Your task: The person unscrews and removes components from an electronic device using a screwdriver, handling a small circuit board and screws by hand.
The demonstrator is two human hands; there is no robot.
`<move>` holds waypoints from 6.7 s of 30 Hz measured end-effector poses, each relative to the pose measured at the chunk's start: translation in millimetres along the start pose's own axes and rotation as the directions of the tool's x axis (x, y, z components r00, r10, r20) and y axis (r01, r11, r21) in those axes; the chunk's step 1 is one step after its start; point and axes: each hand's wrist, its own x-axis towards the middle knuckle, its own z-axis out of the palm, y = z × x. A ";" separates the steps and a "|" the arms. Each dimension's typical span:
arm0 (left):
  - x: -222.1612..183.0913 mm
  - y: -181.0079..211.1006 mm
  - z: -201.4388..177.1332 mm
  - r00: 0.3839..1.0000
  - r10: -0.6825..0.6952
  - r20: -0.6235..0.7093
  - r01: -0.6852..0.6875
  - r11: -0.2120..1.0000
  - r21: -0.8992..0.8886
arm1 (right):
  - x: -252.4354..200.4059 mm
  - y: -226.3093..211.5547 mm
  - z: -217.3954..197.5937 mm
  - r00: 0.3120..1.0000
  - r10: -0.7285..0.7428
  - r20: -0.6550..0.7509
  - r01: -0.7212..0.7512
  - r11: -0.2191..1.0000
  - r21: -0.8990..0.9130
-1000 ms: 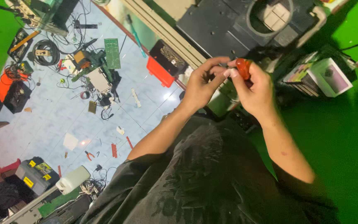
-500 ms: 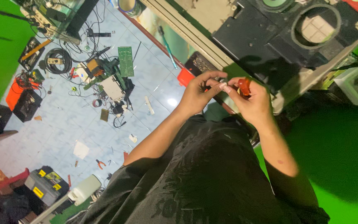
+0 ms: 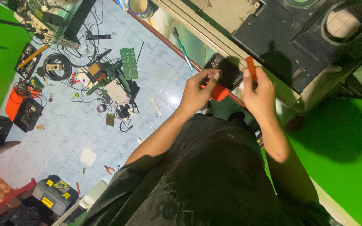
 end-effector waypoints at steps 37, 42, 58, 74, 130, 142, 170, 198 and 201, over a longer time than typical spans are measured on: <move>18.8 73.6 244.7 0.851 0.310 0.423 -0.339 0.941 -0.007 | -43.6 54.5 -252.2 0.948 -0.193 -0.253 0.217 0.974 0.071; 29.8 96.8 284.9 0.818 0.372 0.440 -0.411 0.912 -0.006 | -30.5 77.9 -296.3 0.955 -0.226 -0.193 0.251 0.962 0.112; 22.5 103.2 306.4 0.826 0.439 0.355 -0.485 0.874 0.047 | -18.2 89.1 -330.0 0.941 -0.332 -0.066 0.337 0.938 0.079; -10.8 97.3 268.4 0.825 0.436 0.358 -0.489 0.870 0.067 | -52.3 68.9 -301.0 0.935 -0.350 -0.055 0.353 0.934 0.055; 132.2 51.6 356.1 0.837 0.475 0.272 -0.540 0.799 0.265 | 147.1 180.1 -337.9 0.711 -0.555 0.431 0.577 0.812 0.094; 131.3 48.4 356.3 0.837 0.459 0.298 -0.538 0.790 0.294 | 149.1 183.1 -335.5 0.707 -0.567 0.423 0.585 0.805 0.102; 133.7 45.2 355.0 0.829 0.478 0.290 -0.551 0.789 0.272 | 150.8 184.1 -335.0 0.719 -0.554 0.419 0.562 0.819 0.119; 134.2 33.4 354.5 0.820 0.488 0.299 -0.568 0.756 0.324 | 134.9 159.9 -341.6 0.764 -0.543 0.348 0.542 0.833 0.109; 130.9 32.2 357.2 0.843 0.444 0.303 -0.531 0.774 0.345 | 132.3 163.5 -339.3 0.766 -0.543 0.345 0.544 0.833 0.102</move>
